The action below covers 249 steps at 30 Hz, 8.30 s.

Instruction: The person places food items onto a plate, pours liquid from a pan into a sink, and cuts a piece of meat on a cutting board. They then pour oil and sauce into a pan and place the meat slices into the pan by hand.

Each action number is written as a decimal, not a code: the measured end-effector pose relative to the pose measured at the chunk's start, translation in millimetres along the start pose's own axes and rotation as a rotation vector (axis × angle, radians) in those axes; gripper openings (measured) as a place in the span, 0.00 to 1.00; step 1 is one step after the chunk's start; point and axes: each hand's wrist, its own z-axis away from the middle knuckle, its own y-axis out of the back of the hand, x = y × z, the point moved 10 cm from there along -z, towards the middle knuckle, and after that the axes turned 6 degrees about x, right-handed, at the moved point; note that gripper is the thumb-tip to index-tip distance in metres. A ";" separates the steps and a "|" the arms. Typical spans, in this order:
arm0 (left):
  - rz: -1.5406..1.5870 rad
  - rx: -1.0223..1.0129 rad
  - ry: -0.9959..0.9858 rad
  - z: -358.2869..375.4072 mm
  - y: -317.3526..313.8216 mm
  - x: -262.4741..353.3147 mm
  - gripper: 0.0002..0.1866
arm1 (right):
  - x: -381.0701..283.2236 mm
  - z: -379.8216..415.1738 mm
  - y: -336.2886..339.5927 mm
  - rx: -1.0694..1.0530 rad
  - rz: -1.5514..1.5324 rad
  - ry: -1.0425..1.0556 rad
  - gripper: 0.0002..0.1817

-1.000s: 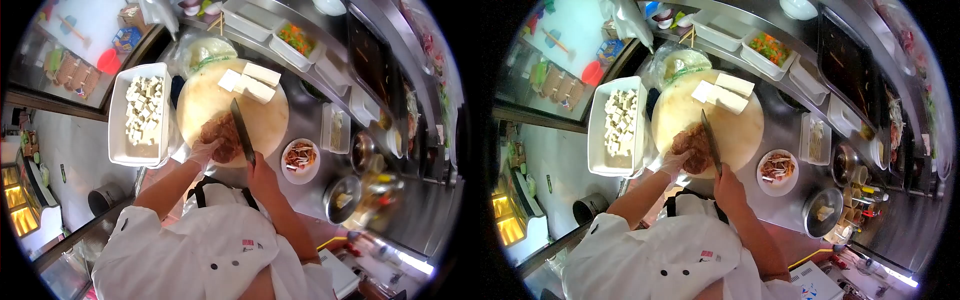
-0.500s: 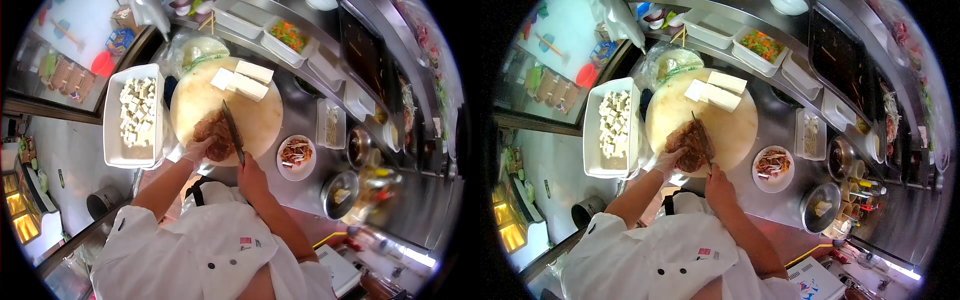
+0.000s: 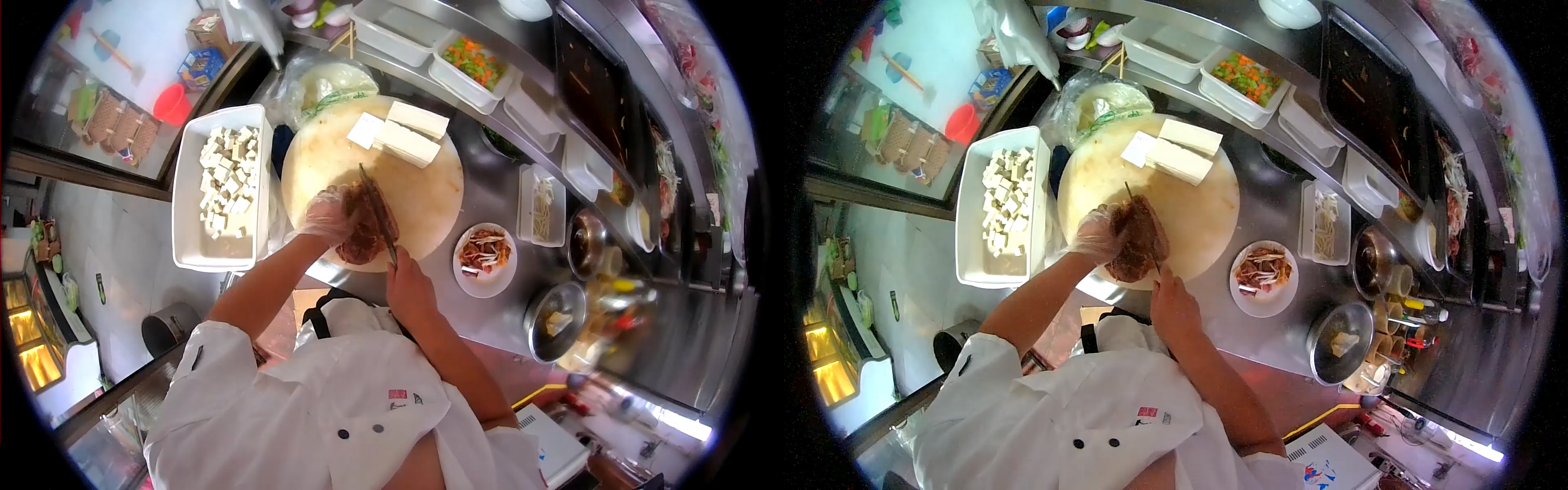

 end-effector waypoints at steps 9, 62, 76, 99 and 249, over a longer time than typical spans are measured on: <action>-0.031 0.126 -0.059 -15.1 -25.8 -17.6 0.20 | 0.2 -6.5 3.2 -0.046 0.011 -0.003 0.23; -0.210 0.088 0.094 -14.5 -33.4 0.7 0.22 | -1.7 -113.2 -2.3 -0.201 0.126 0.118 0.11; -0.127 0.146 0.038 -12.2 -15.4 15.7 0.18 | 33.2 -74.4 -3.2 -0.284 0.114 0.161 0.15; -0.069 0.408 0.113 -2.9 34.0 -55.3 0.24 | 98.1 5.5 21.0 -0.163 0.129 0.064 0.15; 0.068 0.257 -0.760 2.5 -48.9 83.9 0.14 | 69.4 -86.1 -9.2 -0.150 -0.062 0.130 0.11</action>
